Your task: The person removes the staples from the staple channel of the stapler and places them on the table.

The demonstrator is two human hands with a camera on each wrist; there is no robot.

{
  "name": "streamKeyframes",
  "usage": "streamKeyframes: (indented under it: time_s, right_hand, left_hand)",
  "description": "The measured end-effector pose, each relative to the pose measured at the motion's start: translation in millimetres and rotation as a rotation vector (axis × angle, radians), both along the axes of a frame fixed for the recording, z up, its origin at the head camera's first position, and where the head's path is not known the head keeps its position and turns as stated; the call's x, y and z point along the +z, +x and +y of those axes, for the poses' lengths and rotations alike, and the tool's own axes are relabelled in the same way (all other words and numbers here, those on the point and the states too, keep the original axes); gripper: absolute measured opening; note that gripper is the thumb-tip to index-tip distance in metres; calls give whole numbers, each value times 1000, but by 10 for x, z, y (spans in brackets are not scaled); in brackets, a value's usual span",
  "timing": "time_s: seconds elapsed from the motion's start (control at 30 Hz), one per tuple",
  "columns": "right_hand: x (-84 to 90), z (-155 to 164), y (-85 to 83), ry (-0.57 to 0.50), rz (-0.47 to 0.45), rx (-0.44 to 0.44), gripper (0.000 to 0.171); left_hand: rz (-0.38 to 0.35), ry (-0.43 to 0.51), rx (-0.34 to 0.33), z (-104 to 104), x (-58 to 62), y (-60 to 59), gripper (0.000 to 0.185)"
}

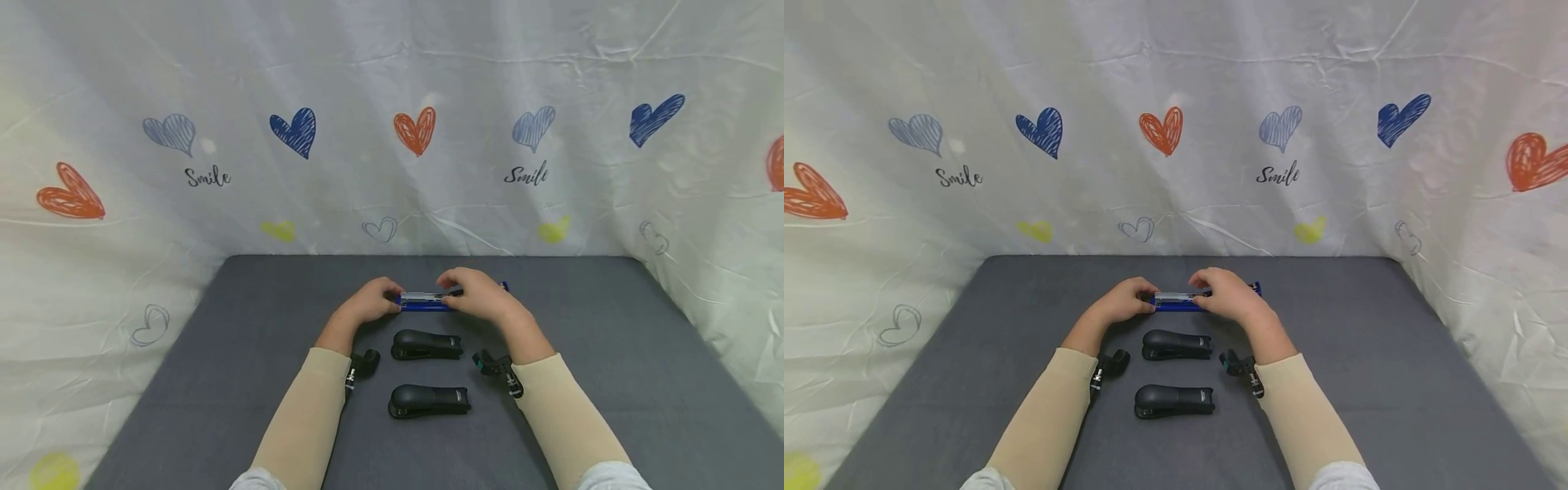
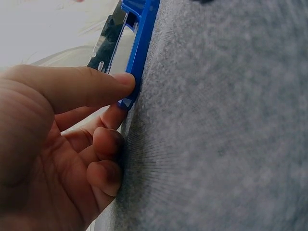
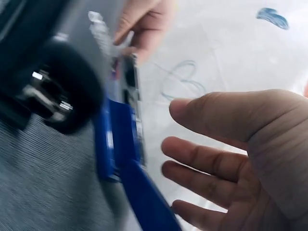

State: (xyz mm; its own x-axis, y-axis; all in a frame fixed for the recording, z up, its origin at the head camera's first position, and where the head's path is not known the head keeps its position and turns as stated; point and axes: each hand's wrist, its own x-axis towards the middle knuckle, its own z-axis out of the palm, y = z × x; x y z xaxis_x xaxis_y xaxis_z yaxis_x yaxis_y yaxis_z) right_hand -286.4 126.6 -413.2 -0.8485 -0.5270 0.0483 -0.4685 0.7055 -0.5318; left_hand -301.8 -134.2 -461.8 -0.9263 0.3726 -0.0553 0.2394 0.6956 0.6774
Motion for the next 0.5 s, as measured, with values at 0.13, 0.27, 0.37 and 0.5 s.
streamKeyframes:
  time_s: [0.13, 0.27, 0.37, 0.5]
  right_hand:
    - [-91, -57, -31, 25, 53, 22, 29]
    - [-183, -89, -63, 64, 128, 46, 19]
    - [-225, -105, -67, 93, 179, 42, 14]
    - [-236, -131, -35, 121, 220, 7, 11]
  left_hand:
    - [-2, 11, -2, 8, 3, -10, 33]
    - [7, 19, -3, 7, 3, -10, 32]
    - [10, 17, -3, 5, 6, -4, 33]
    - [18, 8, -2, 4, 3, 6, 33]
